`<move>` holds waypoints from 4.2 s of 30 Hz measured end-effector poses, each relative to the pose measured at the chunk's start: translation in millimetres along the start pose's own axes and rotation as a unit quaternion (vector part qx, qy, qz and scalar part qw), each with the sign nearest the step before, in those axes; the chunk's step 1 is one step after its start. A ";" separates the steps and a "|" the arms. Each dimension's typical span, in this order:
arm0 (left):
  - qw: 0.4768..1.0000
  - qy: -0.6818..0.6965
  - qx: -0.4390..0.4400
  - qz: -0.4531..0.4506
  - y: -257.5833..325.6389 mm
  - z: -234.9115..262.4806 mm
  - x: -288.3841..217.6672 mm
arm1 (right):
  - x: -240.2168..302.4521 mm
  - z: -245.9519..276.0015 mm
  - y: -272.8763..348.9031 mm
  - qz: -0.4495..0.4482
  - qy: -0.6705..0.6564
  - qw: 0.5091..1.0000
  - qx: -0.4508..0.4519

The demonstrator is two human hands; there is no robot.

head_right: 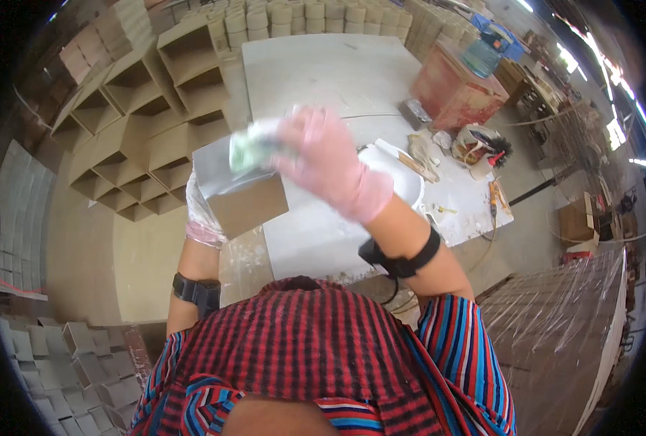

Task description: Applying a white coating or paint to a cardboard box or wooden component using a damp cloth or sponge.

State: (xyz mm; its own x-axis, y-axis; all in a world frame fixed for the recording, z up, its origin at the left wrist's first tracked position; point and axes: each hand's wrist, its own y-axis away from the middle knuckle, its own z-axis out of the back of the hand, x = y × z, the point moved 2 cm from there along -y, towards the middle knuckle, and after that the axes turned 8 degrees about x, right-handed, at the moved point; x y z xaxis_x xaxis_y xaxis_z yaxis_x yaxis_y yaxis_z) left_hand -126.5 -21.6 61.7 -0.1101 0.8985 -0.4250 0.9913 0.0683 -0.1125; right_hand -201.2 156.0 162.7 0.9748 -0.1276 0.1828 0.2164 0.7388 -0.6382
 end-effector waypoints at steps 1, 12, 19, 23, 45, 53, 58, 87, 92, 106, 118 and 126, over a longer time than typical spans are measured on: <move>1.000 0.009 0.030 0.002 -1.6 4.0 -2.3 | 12.2 -3.1 5.1 0.043 0.064 0.996 0.049; 0.993 0.064 0.102 0.003 -6.5 -15.1 4.0 | 15.9 -20.3 -30.1 -0.014 0.232 0.971 -0.055; 0.961 0.172 0.209 0.061 -13.4 3.5 4.4 | 44.4 -48.4 -2.6 0.147 0.221 0.964 0.014; 0.998 0.053 0.005 0.035 -3.3 0.3 6.9 | 46.8 -42.6 -32.2 0.037 0.215 0.976 0.023; 0.997 0.058 0.052 0.014 1.4 -17.4 6.7 | 6.2 1.1 -16.1 0.001 0.194 0.966 -0.171; 0.995 -0.064 0.075 -0.013 -12.1 43.1 8.9 | 30.9 -28.9 -14.0 0.069 0.269 0.960 -0.037; 0.998 -0.038 -0.034 0.023 9.9 -13.7 8.9 | -25.5 -2.9 -24.9 -0.088 0.089 0.990 -0.065; 0.955 -0.293 0.036 0.014 11.6 22.2 23.5 | 37.7 -36.1 -11.3 0.019 0.077 0.979 0.190; 0.990 -0.114 0.000 0.080 20.2 14.8 27.7 | -30.4 -24.7 -27.7 -0.204 0.005 0.972 0.115; 0.993 0.003 -0.100 0.060 8.9 24.3 39.0 | -41.2 -33.2 25.6 -0.408 -0.472 0.781 0.011; 0.988 -0.123 0.087 0.046 -4.1 42.5 49.5 | -19.0 -22.3 35.1 -0.177 -0.201 0.951 0.154; 1.000 0.005 0.003 0.008 -13.1 10.2 38.4 | 9.5 -34.0 31.1 -0.215 0.054 0.967 0.123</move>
State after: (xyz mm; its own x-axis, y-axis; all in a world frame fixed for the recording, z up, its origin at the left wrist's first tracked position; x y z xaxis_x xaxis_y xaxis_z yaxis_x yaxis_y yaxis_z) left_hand -144.4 7.5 37.6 -0.0930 0.9036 -0.4182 0.9926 0.0510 -0.1107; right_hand -183.4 155.3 119.2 0.7999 -0.5176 0.3036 0.5973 0.7355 -0.3199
